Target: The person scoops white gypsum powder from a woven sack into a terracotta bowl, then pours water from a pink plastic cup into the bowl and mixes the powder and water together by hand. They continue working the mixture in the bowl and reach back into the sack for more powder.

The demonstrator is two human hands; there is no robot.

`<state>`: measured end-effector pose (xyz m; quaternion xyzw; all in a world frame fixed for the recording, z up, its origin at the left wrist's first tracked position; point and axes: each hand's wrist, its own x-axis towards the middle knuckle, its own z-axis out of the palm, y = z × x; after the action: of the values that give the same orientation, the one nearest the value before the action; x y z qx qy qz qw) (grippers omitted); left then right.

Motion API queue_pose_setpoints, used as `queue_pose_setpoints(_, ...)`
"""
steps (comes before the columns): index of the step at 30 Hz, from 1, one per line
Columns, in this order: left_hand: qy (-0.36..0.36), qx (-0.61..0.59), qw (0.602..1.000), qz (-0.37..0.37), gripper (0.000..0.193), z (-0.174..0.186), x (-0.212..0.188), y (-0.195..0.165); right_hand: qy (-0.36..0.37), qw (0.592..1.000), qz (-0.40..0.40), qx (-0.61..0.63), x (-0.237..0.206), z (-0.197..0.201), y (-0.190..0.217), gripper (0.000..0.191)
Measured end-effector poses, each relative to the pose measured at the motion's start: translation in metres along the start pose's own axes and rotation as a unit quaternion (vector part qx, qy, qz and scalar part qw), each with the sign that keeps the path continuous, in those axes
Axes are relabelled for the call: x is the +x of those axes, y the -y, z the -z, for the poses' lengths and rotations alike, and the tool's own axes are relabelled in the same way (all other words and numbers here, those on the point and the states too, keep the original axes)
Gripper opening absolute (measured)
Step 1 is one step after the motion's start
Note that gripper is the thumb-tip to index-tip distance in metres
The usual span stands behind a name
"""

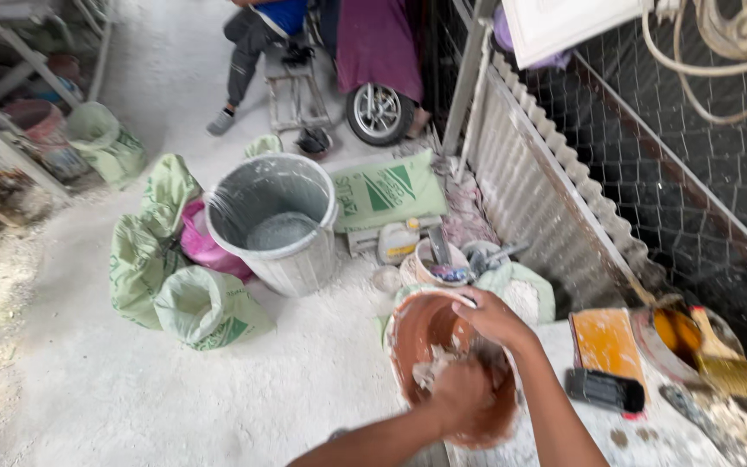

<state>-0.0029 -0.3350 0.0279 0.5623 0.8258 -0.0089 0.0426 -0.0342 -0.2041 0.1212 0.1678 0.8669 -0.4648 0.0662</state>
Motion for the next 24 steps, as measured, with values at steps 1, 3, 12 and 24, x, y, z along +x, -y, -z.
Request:
queue_pose_setpoints(1, 0.025, -0.005, 1.000, -0.007, 0.025, -0.001, -0.006, -0.001, 0.001, 1.000, -0.007, -0.005, 0.001, -0.001, 0.001, 0.043)
queue_pose_setpoints(3, 0.023, 0.006, 0.999, -0.027, 0.022, 0.002, -0.013, 0.003, 0.039, 0.997, -0.056, 0.045, 0.004, -0.002, 0.002, 0.045)
queue_pose_setpoints(12, -0.057, -0.006, 0.998, 0.037, 0.028, 0.037, -0.004, 0.009, -0.013, 0.999, -0.039, 0.022, 0.008, -0.010, -0.002, 0.044)
queue_pose_setpoints(24, 0.009, -0.778, 0.559, 0.287, 0.031, 0.016, 0.000, 0.025, -0.041, 0.993, -0.050, 0.096, -0.002, -0.001, 0.008, 0.061)
